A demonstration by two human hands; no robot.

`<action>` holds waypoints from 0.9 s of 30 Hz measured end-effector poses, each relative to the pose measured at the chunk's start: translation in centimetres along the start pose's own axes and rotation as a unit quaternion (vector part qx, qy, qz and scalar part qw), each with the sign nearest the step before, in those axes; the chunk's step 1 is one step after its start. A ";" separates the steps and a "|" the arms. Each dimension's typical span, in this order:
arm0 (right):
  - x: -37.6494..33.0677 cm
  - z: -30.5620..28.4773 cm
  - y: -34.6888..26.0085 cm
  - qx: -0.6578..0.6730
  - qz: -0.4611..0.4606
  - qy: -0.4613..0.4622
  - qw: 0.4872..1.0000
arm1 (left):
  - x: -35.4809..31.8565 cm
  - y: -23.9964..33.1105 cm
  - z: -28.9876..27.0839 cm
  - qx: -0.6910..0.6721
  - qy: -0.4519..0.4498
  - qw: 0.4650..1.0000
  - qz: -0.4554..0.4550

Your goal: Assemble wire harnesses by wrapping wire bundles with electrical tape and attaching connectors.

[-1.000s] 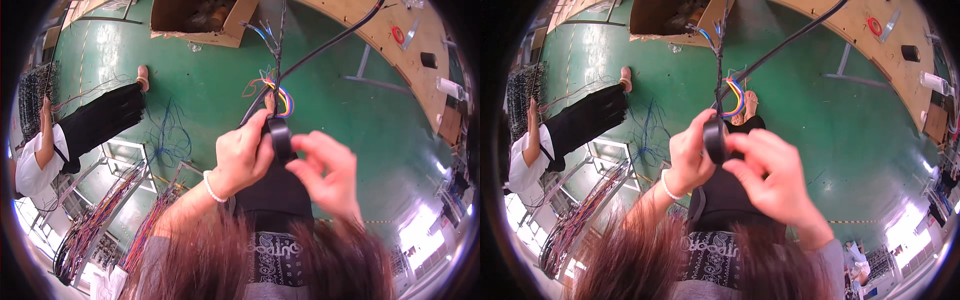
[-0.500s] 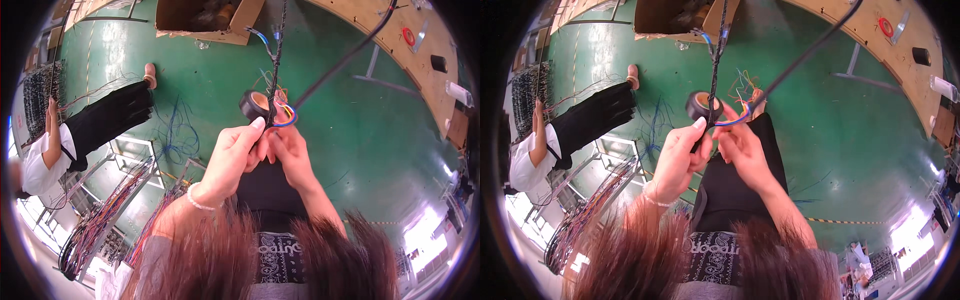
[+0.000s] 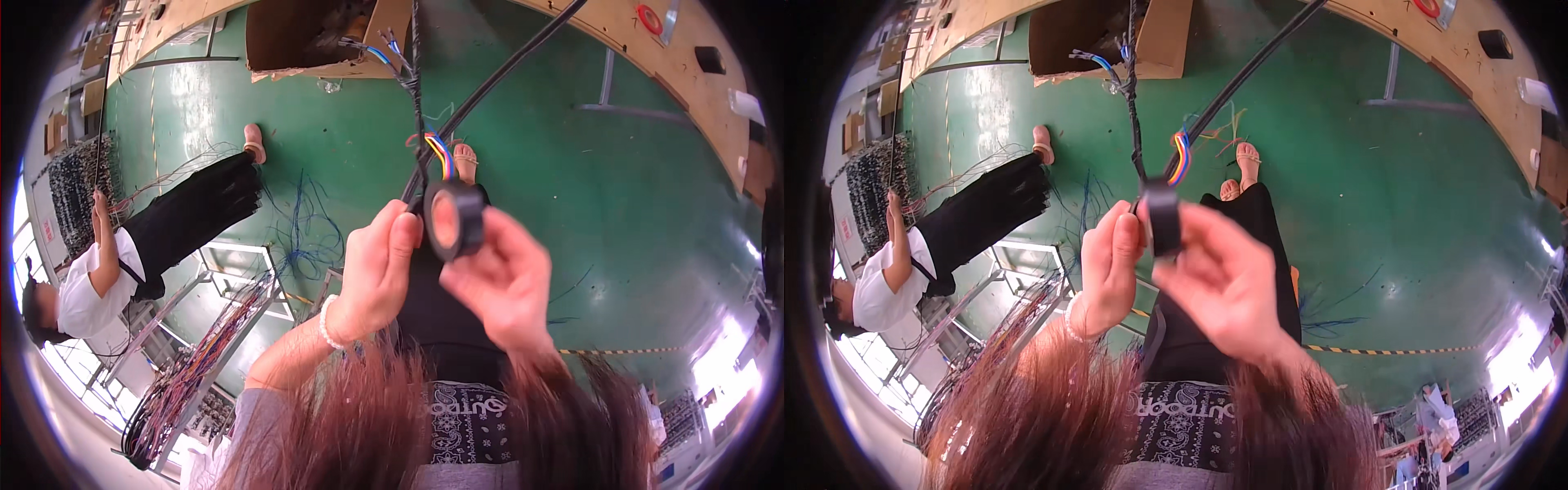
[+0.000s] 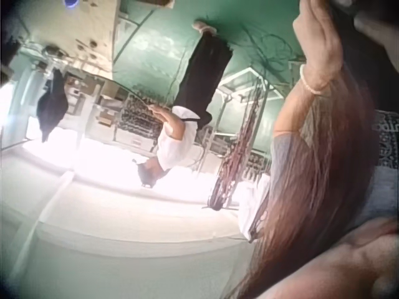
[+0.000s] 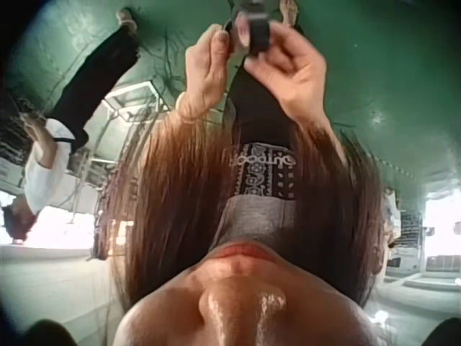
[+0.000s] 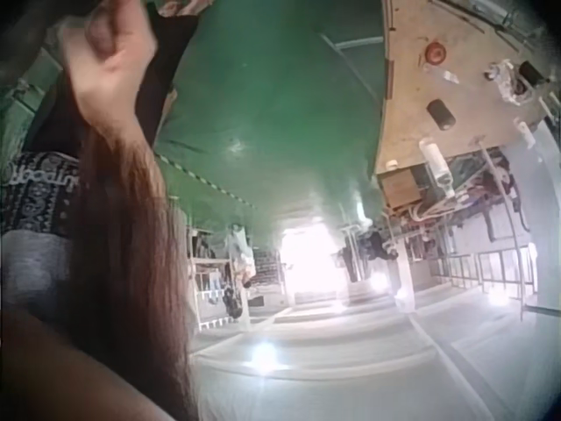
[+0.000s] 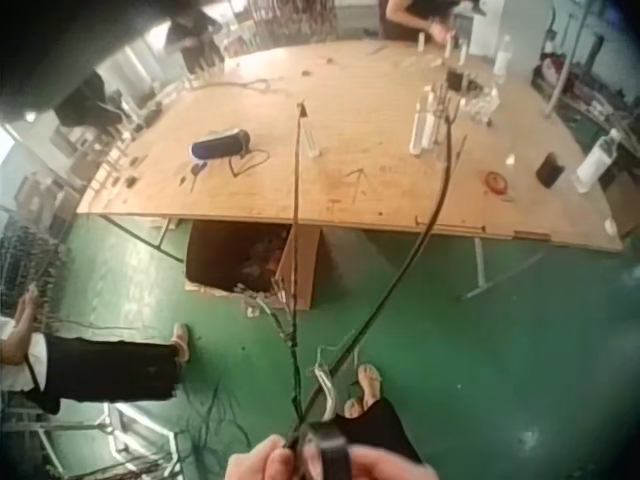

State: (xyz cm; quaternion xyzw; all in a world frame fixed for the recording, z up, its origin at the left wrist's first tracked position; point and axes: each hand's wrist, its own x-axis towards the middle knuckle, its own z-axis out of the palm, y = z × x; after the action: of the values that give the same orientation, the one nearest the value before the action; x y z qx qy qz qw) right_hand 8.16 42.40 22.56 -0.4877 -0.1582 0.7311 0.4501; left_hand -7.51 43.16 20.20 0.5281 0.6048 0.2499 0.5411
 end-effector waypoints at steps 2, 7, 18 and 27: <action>2.4 -0.5 1.2 -0.033 -0.114 0.045 0.992 | 0.4 0.3 0.4 -0.006 -0.016 1.000 -0.011; 6.9 -0.5 1.5 -0.137 -0.128 0.107 0.976 | 1.0 0.6 -0.1 -0.237 -0.067 0.960 -0.132; 9.5 -1.7 2.9 -0.336 -0.226 0.123 0.906 | 1.8 1.4 -0.1 -0.329 -0.117 0.915 -0.202; 5.1 -1.1 4.6 0.345 -0.040 -0.110 0.931 | 1.0 3.5 -0.7 -0.481 -0.142 0.806 -0.315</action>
State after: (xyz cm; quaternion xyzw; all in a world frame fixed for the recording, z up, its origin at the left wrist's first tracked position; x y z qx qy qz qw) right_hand 6.15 43.87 16.05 -0.2116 0.0361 0.7712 0.5993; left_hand -6.71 45.38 23.09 0.0107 0.4565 0.2467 0.8548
